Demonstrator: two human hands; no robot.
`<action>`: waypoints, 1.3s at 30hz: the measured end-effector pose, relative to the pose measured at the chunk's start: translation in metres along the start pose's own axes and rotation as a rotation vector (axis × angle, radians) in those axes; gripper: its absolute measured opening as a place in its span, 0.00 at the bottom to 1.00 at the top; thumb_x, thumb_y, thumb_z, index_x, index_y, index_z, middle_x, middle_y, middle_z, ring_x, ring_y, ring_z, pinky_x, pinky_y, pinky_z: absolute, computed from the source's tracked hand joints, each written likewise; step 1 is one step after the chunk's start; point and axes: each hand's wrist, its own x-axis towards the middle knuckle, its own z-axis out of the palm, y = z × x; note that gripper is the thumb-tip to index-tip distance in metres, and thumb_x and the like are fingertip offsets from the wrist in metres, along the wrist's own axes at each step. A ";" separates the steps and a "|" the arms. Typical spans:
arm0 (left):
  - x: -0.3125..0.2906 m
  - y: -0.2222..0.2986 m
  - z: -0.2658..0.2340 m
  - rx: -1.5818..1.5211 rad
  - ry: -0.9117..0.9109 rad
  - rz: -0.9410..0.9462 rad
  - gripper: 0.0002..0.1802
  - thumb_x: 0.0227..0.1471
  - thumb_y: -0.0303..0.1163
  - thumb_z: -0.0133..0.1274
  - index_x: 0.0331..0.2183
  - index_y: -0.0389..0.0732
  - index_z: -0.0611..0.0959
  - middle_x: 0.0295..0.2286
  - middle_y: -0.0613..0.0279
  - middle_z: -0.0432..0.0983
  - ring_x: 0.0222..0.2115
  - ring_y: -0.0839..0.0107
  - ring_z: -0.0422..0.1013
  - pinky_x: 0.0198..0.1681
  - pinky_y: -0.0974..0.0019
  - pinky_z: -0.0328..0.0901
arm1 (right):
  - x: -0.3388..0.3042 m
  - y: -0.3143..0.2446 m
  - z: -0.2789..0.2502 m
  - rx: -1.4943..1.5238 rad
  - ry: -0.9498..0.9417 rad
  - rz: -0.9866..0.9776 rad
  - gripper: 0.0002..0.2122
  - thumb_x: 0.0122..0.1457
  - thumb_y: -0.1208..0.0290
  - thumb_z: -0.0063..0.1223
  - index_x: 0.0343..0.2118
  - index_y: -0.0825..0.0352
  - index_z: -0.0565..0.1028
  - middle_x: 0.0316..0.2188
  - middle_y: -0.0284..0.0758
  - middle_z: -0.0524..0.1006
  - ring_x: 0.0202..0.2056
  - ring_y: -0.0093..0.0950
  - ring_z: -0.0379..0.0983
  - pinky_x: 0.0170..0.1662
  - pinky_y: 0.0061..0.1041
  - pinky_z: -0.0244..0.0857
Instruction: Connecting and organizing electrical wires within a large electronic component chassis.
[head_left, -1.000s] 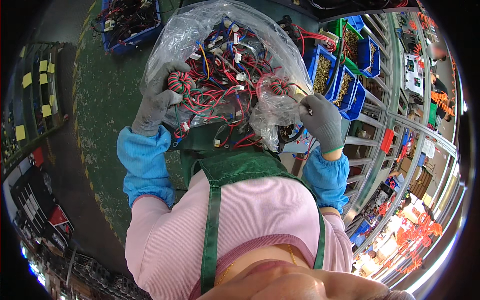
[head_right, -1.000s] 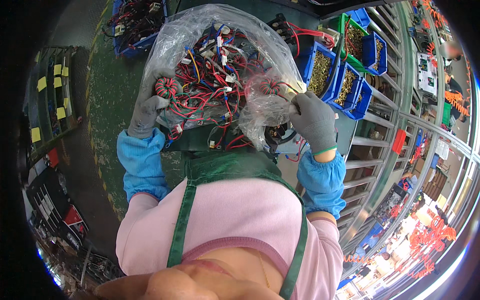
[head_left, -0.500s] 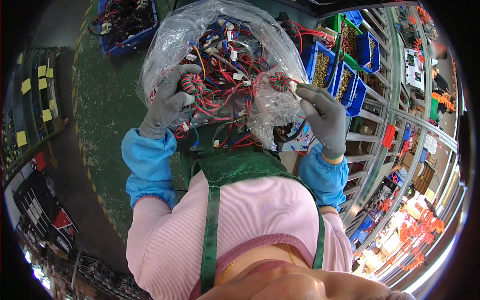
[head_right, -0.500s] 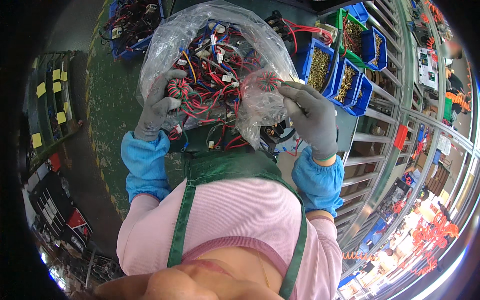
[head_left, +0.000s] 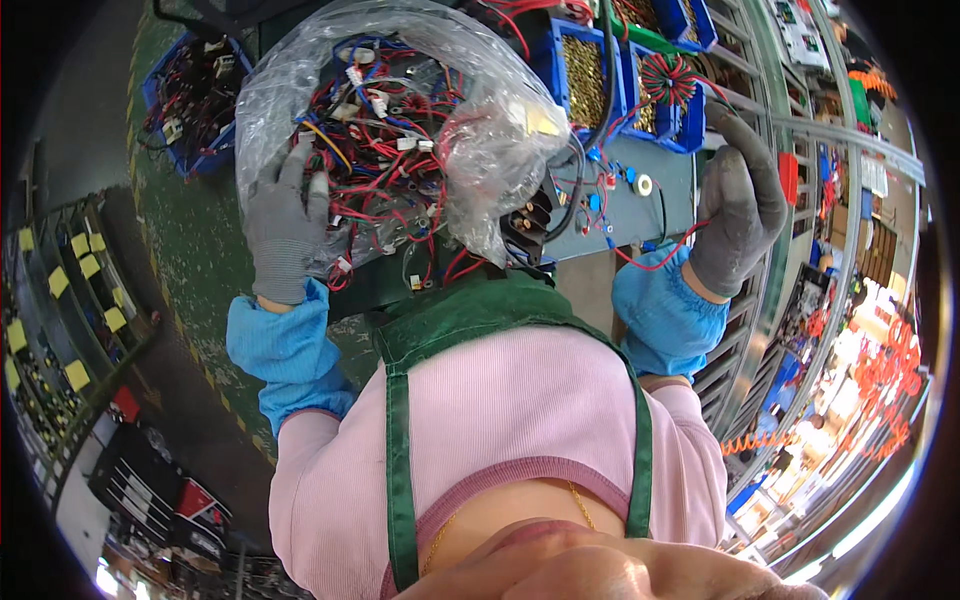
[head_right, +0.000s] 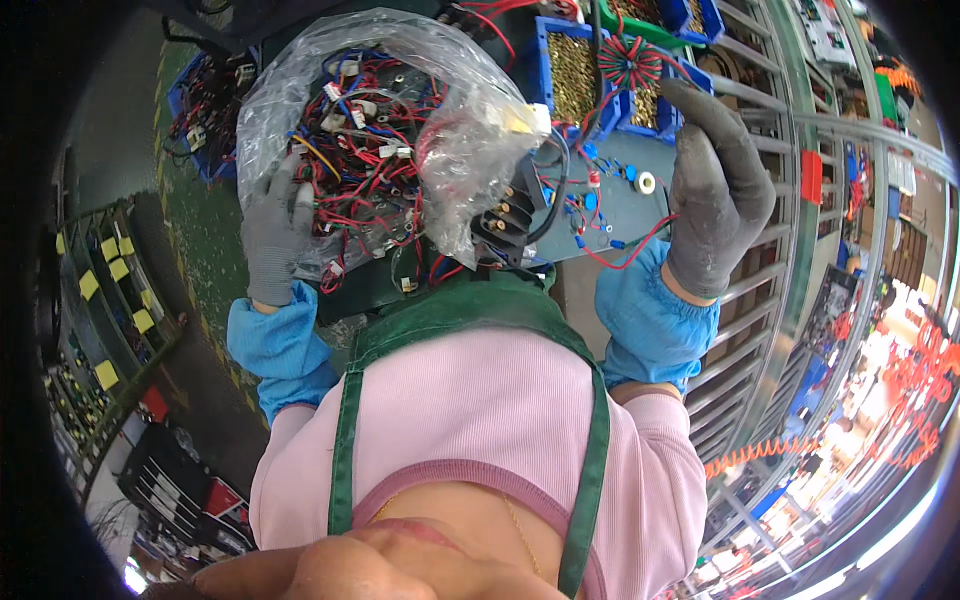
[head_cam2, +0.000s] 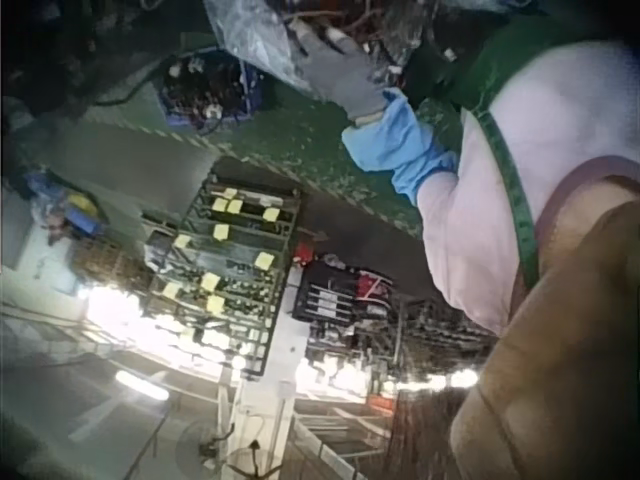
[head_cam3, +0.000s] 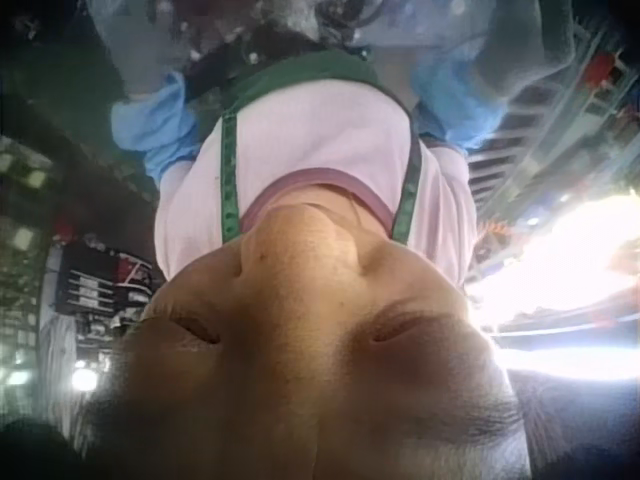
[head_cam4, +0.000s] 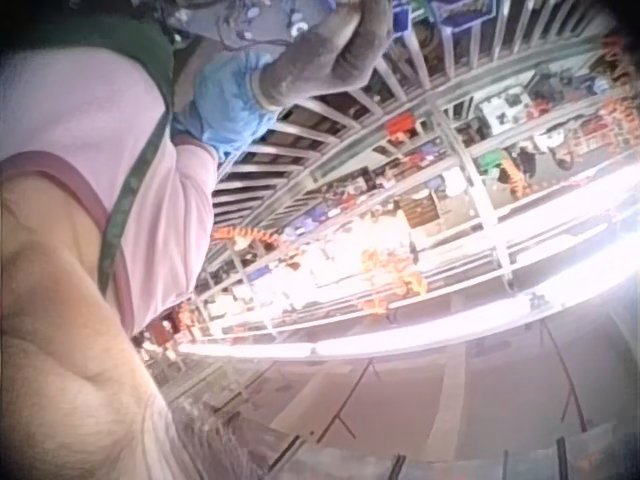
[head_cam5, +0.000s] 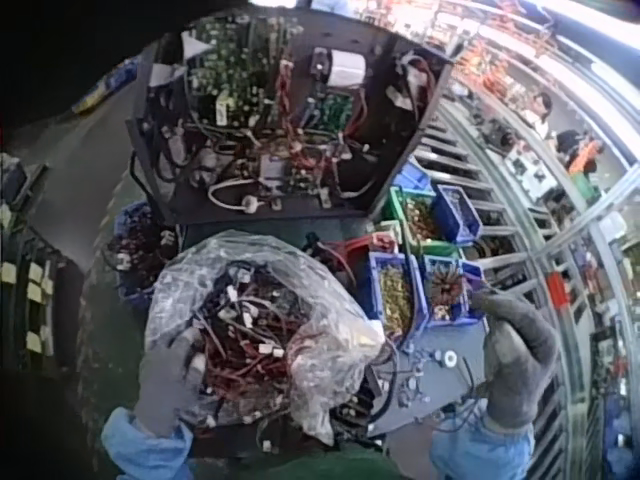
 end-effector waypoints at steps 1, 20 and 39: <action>0.001 0.003 -0.002 0.005 -0.004 0.012 0.22 0.54 0.42 0.50 0.51 0.53 0.75 0.48 0.50 0.69 0.48 0.50 0.67 0.50 0.51 0.63 | -0.001 -0.001 -0.003 -0.001 0.015 0.028 0.13 0.53 0.79 0.50 0.42 0.73 0.77 0.34 0.28 0.77 0.26 0.11 0.61 0.29 0.12 0.55; 0.028 0.093 0.034 -0.568 0.047 0.305 0.31 0.47 0.30 0.52 0.55 0.47 0.68 0.46 0.45 0.71 0.42 0.54 0.72 0.46 0.60 0.68 | -0.107 0.075 0.032 -0.903 -0.604 0.047 0.28 0.44 0.59 0.61 0.50 0.63 0.71 0.41 0.43 0.74 0.40 0.40 0.74 0.38 0.35 0.71; 0.003 0.014 0.026 -0.809 0.076 0.138 0.24 0.51 0.23 0.46 0.52 0.35 0.70 0.42 0.52 0.75 0.43 0.66 0.71 0.48 0.67 0.63 | -0.021 0.059 -0.058 0.529 0.032 0.570 0.16 0.50 0.67 0.51 0.41 0.68 0.75 0.14 0.23 0.66 0.10 0.11 0.51 0.14 0.11 0.47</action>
